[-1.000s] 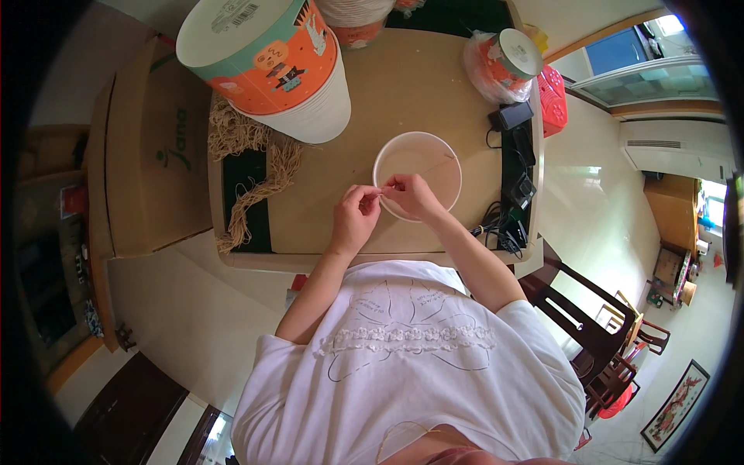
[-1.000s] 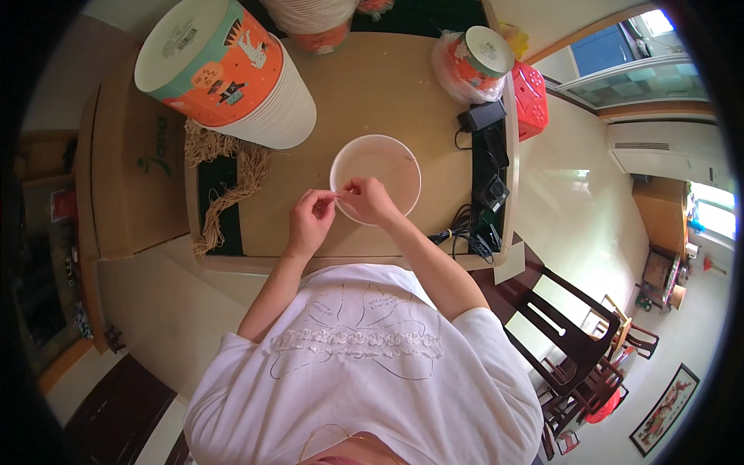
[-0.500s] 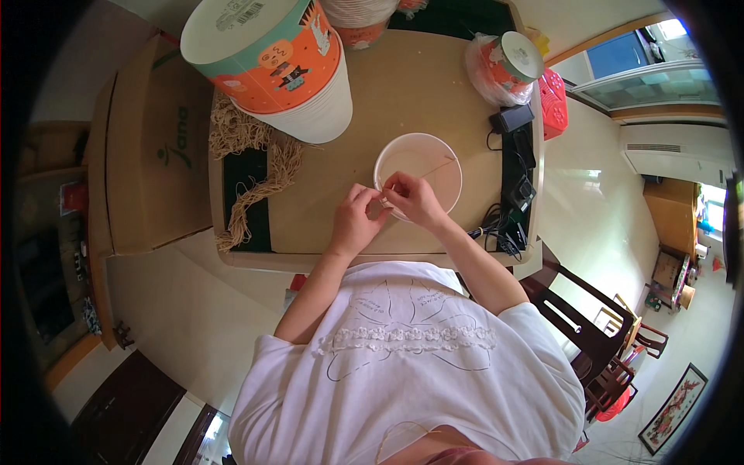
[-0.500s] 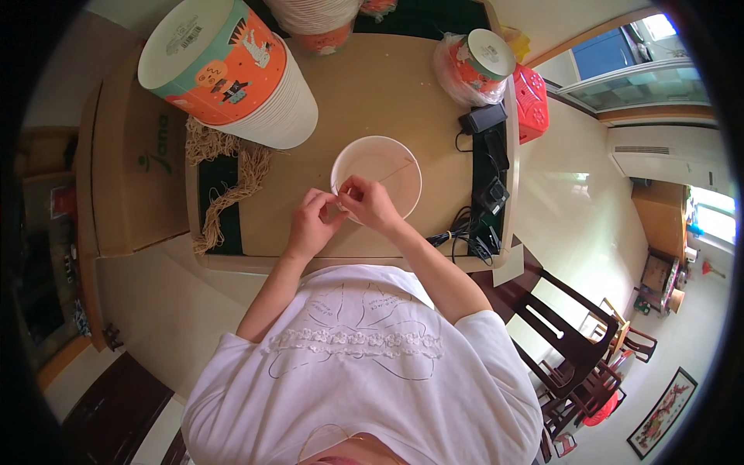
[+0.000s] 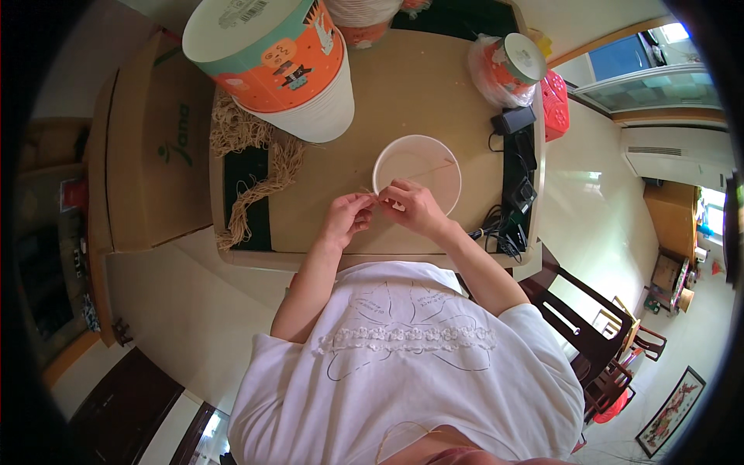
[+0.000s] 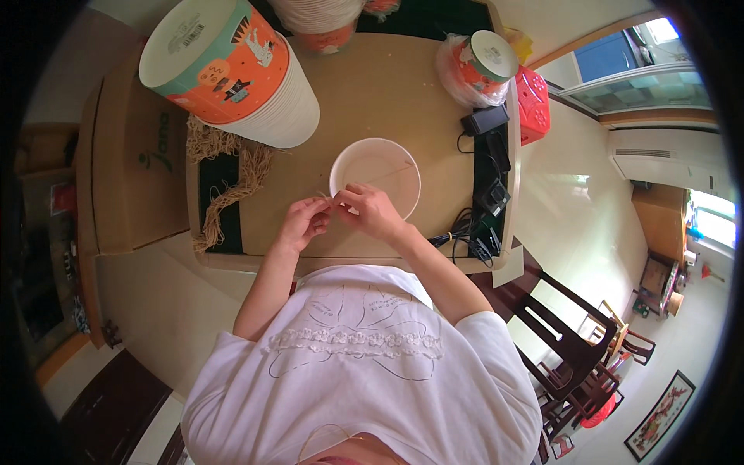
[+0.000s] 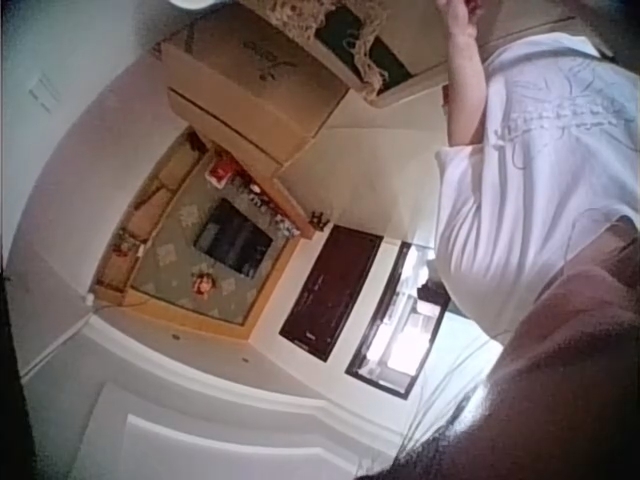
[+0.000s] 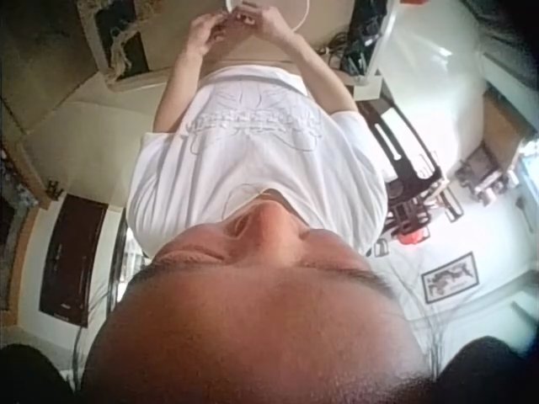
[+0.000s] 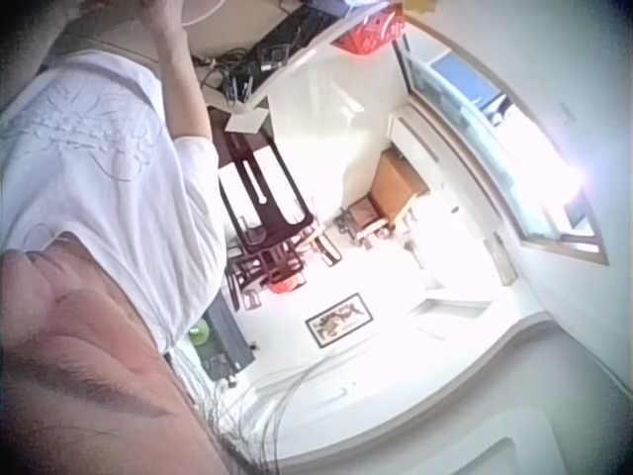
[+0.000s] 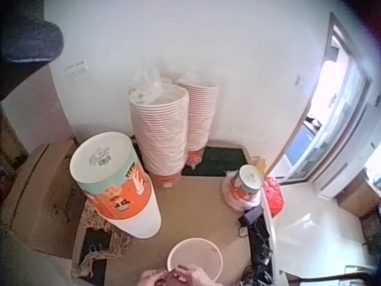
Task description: Attaching string handles to paper buckets using a small stick tool.
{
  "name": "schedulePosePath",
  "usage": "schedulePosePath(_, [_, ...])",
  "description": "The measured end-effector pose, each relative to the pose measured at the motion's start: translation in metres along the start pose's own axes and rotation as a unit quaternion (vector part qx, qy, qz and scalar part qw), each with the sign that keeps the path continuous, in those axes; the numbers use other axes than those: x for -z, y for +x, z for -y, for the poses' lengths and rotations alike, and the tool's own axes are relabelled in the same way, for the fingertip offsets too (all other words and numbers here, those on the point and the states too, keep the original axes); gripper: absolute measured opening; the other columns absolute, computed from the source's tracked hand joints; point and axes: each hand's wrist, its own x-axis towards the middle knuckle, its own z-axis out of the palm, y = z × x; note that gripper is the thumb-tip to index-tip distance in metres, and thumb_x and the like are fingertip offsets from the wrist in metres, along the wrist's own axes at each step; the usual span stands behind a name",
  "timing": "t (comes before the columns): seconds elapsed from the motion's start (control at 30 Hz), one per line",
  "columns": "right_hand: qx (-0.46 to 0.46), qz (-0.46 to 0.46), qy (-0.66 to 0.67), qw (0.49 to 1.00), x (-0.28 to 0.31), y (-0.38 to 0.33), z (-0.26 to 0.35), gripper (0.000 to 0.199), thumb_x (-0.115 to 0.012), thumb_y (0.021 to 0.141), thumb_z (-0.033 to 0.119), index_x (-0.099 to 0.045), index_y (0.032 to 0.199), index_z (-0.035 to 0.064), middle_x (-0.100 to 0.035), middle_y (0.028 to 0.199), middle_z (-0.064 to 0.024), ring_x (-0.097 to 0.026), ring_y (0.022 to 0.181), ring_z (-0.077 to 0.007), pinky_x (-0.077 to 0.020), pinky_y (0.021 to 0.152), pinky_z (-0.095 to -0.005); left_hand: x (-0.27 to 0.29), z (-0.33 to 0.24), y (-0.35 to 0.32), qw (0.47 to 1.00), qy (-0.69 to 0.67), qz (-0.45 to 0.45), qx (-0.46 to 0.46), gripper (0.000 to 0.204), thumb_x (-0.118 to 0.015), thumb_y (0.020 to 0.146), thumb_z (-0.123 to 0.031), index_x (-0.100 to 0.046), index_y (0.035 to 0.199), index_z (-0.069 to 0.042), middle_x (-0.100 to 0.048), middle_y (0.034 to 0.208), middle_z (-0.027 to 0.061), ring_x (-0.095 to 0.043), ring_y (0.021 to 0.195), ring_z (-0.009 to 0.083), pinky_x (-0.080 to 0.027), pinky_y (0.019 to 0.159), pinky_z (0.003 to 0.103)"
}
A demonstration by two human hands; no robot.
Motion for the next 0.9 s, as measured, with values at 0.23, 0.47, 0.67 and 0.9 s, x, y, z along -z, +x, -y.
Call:
schedulePosePath(0.23, [-0.049,0.0,0.062,0.997,0.003,0.001,0.0,0.009,-0.064,0.076,0.004,-0.058,0.083,0.006,-0.057,0.074,-0.0064,-0.057,0.065,-0.0193,-0.0485,0.061,-0.0298,-0.001,0.002,0.002,0.998,0.056,0.012,-0.017,0.007,-0.067,0.084,-0.014,-0.065,0.087,-0.007,-0.058,0.067,-0.0025,-0.051,0.053,0.0054,-0.04,0.048,0.019])
schedulePosePath(0.47, [-0.242,-0.011,0.271,0.932,-0.005,-0.001,-0.012,0.004,-0.055,0.087,0.005,-0.053,0.088,0.0022,-0.051,0.077,0.0023,-0.046,0.069,-0.0034,-0.0402,0.061,-0.0191,-0.013,0.014,0.001,0.887,0.29,-0.069,-0.354,0.011,-0.068,0.081,-0.005,-0.063,0.091,-0.003,-0.06,0.08,0.0018,-0.055,0.058,0.0094,-0.047,0.054,0.024])
schedulePosePath(0.67, [-0.252,-0.008,0.304,0.918,-0.003,0.004,-0.008,0.004,-0.055,0.089,0.007,-0.053,0.091,0.0031,-0.056,0.08,0.0,-0.05,0.071,-0.0047,-0.0415,0.061,-0.0201,-0.021,0.01,-0.009,0.804,0.438,-0.069,-0.396,0.013,-0.07,0.077,-0.001,-0.063,0.088,-0.002,-0.056,0.086,0.0056,-0.058,0.06,0.0131,-0.048,0.055,0.026])
schedulePosePath(0.9, [-0.3,-0.074,0.587,0.748,-0.002,0.007,-0.019,0.015,-0.06,0.087,0.003,-0.052,0.099,0.0071,-0.062,0.088,-0.0047,-0.058,0.076,-0.0101,-0.0466,0.065,-0.0228,-0.022,0.01,-0.011,0.802,0.431,-0.078,-0.407,0.009,-0.069,0.076,0.001,-0.063,0.082,-0.002,-0.057,0.084,0.0062,-0.058,0.062,0.0143,-0.048,0.054,0.025])
